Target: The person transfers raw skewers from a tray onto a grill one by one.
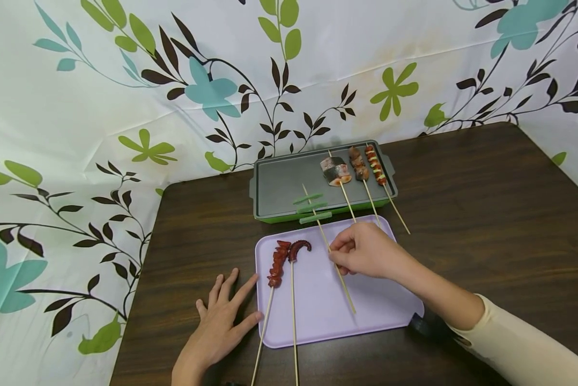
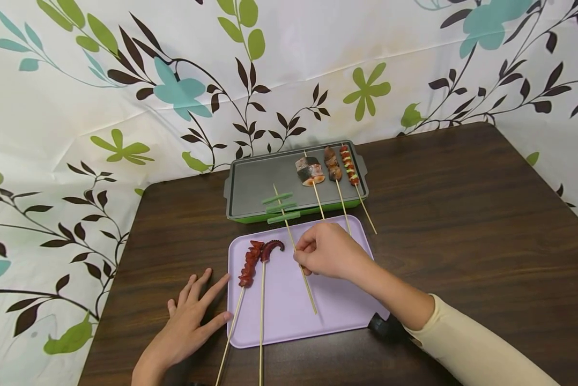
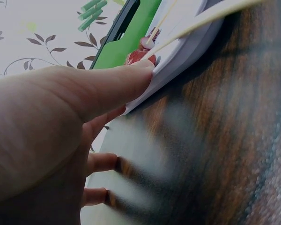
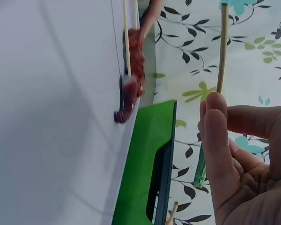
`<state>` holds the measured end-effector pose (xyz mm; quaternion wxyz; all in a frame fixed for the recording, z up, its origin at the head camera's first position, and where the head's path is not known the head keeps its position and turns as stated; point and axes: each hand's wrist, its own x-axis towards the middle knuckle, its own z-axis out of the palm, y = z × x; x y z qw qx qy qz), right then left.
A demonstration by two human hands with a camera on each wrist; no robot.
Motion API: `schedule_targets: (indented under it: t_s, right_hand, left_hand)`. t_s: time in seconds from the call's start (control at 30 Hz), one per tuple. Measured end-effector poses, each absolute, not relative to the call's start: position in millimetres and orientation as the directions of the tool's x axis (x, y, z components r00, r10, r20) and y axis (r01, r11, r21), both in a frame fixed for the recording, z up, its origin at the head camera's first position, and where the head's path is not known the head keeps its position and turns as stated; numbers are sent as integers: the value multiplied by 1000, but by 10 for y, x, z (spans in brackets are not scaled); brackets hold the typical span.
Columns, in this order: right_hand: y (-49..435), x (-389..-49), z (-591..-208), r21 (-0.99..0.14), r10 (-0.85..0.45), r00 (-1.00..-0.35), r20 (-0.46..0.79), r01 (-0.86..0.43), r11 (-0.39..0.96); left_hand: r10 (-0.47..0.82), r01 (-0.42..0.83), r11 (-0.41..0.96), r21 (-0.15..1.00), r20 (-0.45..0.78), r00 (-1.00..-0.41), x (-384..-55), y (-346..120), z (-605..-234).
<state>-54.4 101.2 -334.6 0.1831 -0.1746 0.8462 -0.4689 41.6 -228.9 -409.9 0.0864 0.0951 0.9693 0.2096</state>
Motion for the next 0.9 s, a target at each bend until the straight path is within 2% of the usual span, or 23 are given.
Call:
schedule_targets:
  t_s: [0.47, 0.9]
  right_hand:
    - [908, -1147, -3305, -843, -387, -888, -248, 0, 538]
    - [809, -1361, -3337, -790, -343, -903, -259, -7, 613]
  left_hand:
    - [209, 127, 895, 428, -151, -966, 425, -2290, -4098]
    - [211, 134, 894, 428, -138, -968, 425, -2290, -4102]
